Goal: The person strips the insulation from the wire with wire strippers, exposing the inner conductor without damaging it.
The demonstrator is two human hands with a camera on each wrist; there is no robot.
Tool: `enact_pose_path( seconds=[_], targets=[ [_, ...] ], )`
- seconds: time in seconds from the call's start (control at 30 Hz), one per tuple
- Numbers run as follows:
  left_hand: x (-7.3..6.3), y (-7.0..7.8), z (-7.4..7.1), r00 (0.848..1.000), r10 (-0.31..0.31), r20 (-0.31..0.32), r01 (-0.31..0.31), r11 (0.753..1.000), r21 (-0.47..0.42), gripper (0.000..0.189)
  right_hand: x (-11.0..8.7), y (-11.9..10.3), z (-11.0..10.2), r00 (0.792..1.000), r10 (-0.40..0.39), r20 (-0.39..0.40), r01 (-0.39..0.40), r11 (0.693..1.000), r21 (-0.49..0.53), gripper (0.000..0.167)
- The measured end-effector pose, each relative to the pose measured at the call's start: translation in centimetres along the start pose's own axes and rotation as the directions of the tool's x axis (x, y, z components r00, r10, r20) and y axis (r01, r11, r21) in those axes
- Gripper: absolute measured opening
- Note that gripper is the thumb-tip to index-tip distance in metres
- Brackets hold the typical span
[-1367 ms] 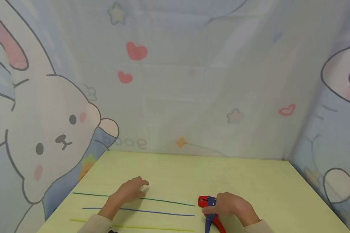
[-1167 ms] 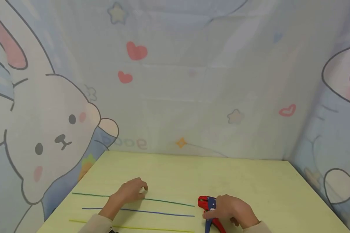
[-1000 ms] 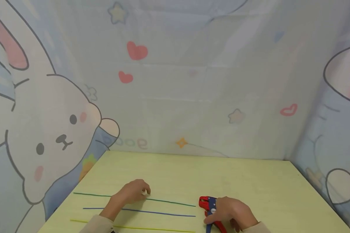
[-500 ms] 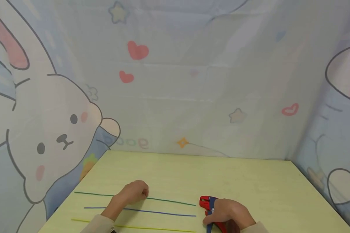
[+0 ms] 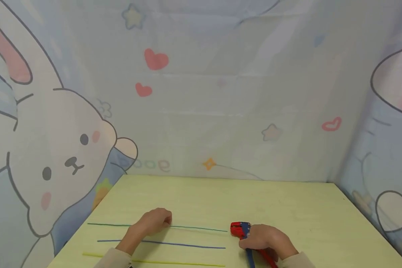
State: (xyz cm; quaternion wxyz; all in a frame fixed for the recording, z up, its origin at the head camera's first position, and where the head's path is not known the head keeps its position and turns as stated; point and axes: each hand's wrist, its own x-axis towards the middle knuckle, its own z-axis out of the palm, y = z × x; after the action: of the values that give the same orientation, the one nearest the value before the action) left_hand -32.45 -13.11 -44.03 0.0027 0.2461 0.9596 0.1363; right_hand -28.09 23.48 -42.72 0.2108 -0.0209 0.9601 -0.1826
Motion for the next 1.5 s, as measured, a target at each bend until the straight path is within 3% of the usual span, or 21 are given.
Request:
enact_pose_path(
  seconds=[0.1,0.3,0.4,0.47,0.53,0.6,0.7,0.87,1.03,1.17,1.27,1.43,1.5],
  targets=[
    [-0.1,0.1,0.0,1.0,-0.002,-0.01,0.002,1.0,0.006,0.005,0.0,0.8,-0.5,0.996,-0.075,-0.055,0.078,0.995,0.059,0.039],
    [-0.1,0.0,0.0,0.998,0.003,-0.059,-0.005,0.999,-0.039,0.008,1.1,2.2,-0.5,0.994,-0.066,-0.085,0.088,0.951,0.296,0.036],
    [0.0,0.1,-0.1,0.997,0.02,-0.077,-0.027,0.996,-0.087,0.012,1.8,3.2,-0.4,0.994,-0.1,-0.034,0.104,0.874,0.475,0.04],
    [0.1,0.0,-0.1,0.996,0.032,-0.082,-0.04,0.994,-0.102,0.013,2.4,3.9,-0.4,0.983,-0.182,0.028,0.131,0.803,0.582,0.043],
    [0.2,0.0,-0.2,0.996,0.037,-0.081,-0.046,0.993,-0.106,0.013,2.9,4.5,-0.5,0.952,-0.284,0.117,0.13,0.718,0.684,0.047],
    [0.2,0.0,-0.3,0.996,0.04,-0.078,-0.048,0.993,-0.106,0.012,3.4,5.0,-0.5,0.906,-0.385,0.173,0.132,0.648,0.75,0.046],
    [0.2,-0.1,-0.4,0.996,0.038,-0.076,-0.046,0.993,-0.111,0.011,4.0,5.3,-0.5,0.858,-0.475,0.196,0.129,0.568,0.813,0.037],
    [0.1,-0.2,-0.5,0.997,0.033,-0.069,-0.041,0.992,-0.118,0.011,4.4,5.4,-0.2,0.841,-0.52,0.15,0.146,0.484,0.863,0.021],
    [0.1,-0.3,-0.6,0.996,0.034,-0.079,-0.043,0.993,-0.112,0.011,4.5,5.3,-0.1,0.841,-0.529,0.116,0.156,0.441,0.884,0.027],
    [0.1,-0.3,-0.6,0.996,0.028,-0.079,-0.037,0.993,-0.115,0.01,4.7,5.3,0.1,0.82,-0.56,0.118,0.147,0.404,0.903,0.031],
    [0.1,-0.4,-0.7,0.996,0.028,-0.084,-0.038,0.992,-0.123,0.011,4.8,5.4,0.3,0.798,-0.595,0.096,0.147,0.346,0.927,0.035],
    [0.0,-0.4,-0.9,0.994,0.032,-0.103,-0.045,0.99,-0.13,0.013,4.8,5.4,0.4,0.744,-0.666,0.05,0.129,0.217,0.968,0.042],
    [0.0,-0.4,-1.0,0.994,0.031,-0.108,-0.045,0.991,-0.13,0.013,4.8,5.4,0.4,0.732,-0.679,0.056,0.099,0.188,0.977,0.044]
  ],
)
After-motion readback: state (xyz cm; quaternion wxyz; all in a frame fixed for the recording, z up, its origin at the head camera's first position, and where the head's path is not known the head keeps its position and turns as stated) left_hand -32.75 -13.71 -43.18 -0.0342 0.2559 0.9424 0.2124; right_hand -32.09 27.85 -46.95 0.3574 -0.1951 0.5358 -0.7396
